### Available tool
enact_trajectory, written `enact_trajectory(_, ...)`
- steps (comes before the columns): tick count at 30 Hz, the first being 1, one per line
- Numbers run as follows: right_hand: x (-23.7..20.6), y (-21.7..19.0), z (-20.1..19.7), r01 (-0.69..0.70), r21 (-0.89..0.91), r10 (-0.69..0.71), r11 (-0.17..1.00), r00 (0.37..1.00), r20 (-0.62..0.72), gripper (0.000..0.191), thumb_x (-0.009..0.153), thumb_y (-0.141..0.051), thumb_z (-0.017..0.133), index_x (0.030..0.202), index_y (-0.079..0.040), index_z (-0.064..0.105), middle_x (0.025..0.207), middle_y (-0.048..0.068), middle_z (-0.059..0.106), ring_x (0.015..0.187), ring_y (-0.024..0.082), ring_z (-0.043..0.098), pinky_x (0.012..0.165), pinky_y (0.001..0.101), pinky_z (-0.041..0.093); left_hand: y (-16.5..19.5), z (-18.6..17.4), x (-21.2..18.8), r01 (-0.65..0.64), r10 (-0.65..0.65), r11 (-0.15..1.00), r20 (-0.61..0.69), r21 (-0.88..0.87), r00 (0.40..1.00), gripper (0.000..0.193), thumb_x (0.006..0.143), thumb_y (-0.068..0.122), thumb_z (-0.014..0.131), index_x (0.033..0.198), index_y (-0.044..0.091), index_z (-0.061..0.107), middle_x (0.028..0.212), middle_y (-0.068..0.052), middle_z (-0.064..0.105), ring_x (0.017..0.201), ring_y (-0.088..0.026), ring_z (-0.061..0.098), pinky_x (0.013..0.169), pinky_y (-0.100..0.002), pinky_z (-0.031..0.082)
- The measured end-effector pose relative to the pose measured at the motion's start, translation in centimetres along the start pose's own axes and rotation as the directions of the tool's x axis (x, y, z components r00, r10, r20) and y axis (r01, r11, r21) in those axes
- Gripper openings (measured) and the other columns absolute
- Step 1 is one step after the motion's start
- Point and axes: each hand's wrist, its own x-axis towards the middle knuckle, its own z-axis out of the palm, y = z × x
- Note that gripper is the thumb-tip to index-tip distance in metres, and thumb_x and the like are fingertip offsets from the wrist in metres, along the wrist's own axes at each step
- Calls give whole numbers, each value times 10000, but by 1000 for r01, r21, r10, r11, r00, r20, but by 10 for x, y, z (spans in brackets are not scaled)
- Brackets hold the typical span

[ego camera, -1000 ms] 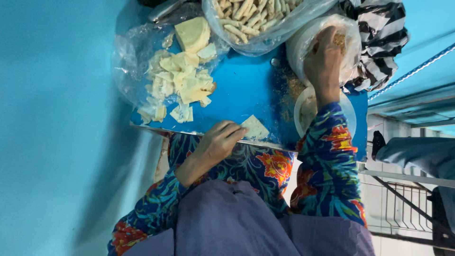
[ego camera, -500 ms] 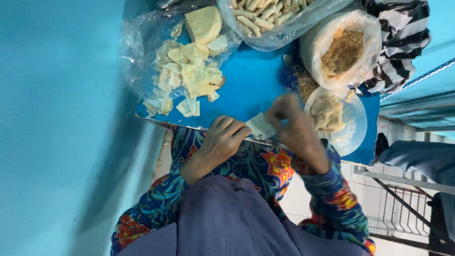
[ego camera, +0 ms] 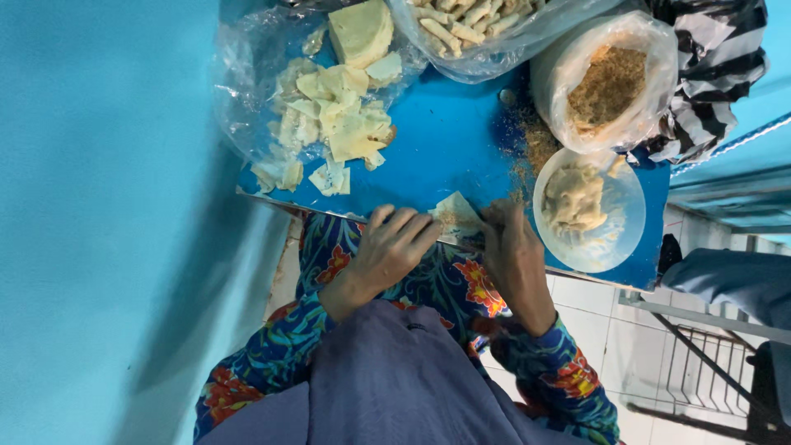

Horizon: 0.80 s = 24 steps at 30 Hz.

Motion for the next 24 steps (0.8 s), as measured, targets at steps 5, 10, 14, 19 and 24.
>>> enact_trajectory(5, 8, 5, 1, -115, 51, 112, 992, 992, 50, 335, 955, 38, 662, 1241, 28, 488, 986, 214, 680, 863, 355, 707, 710, 423, 552, 6, 5, 2, -3, 3, 1000, 14, -21, 1000, 310, 942, 91, 719, 1251, 80, 702, 1190, -36, 713, 1087, -196, 636, 944, -403, 457)
enact_trajectory(10, 12, 3, -1, -65, 48, 62, 997, 996, 67, 370, 934, 40, 655, 1248, 39, 459, 975, 217, 667, 867, 371, 699, 704, 440, 543, 7, 9, -1, 13, -9, 995, 42, -99, 999, 299, 1005, 104, 717, 1295, 39, 682, 1231, -58, 706, 1114, -209, 624, 950, -395, 463)
enact_trajectory(14, 17, -2, 1, -108, 13, 106, 994, 988, 111, 356, 936, 28, 652, 1234, 40, 459, 944, 206, 657, 829, 376, 686, 672, 449, 534, 5, 12, -2, -4, 8, 997, 60, -82, 998, 300, 971, 90, 700, 1266, 38, 694, 1239, -73, 707, 1153, -227, 624, 979, -403, 469)
enact_trajectory(19, 21, -12, -1, -96, -30, 99, 995, 985, 142, 388, 930, 30, 643, 1268, 30, 452, 921, 178, 656, 828, 381, 674, 686, 468, 521, 3, 9, -3, 18, -6, 991, 92, -134, 996, 276, 977, 108, 699, 1237, 15, 694, 1222, -87, 690, 1145, -243, 614, 979, -425, 469)
enact_trajectory(24, 21, -21, -9, -101, 56, 91, 993, 983, 157, 413, 957, 85, 571, 1342, 30, 431, 967, 193, 630, 833, 369, 666, 722, 435, 527, 0, 2, -1, 22, -3, 988, 124, -153, 992, 275, 968, 95, 686, 1231, 12, 687, 1208, -86, 672, 1127, -242, 605, 974, -432, 467)
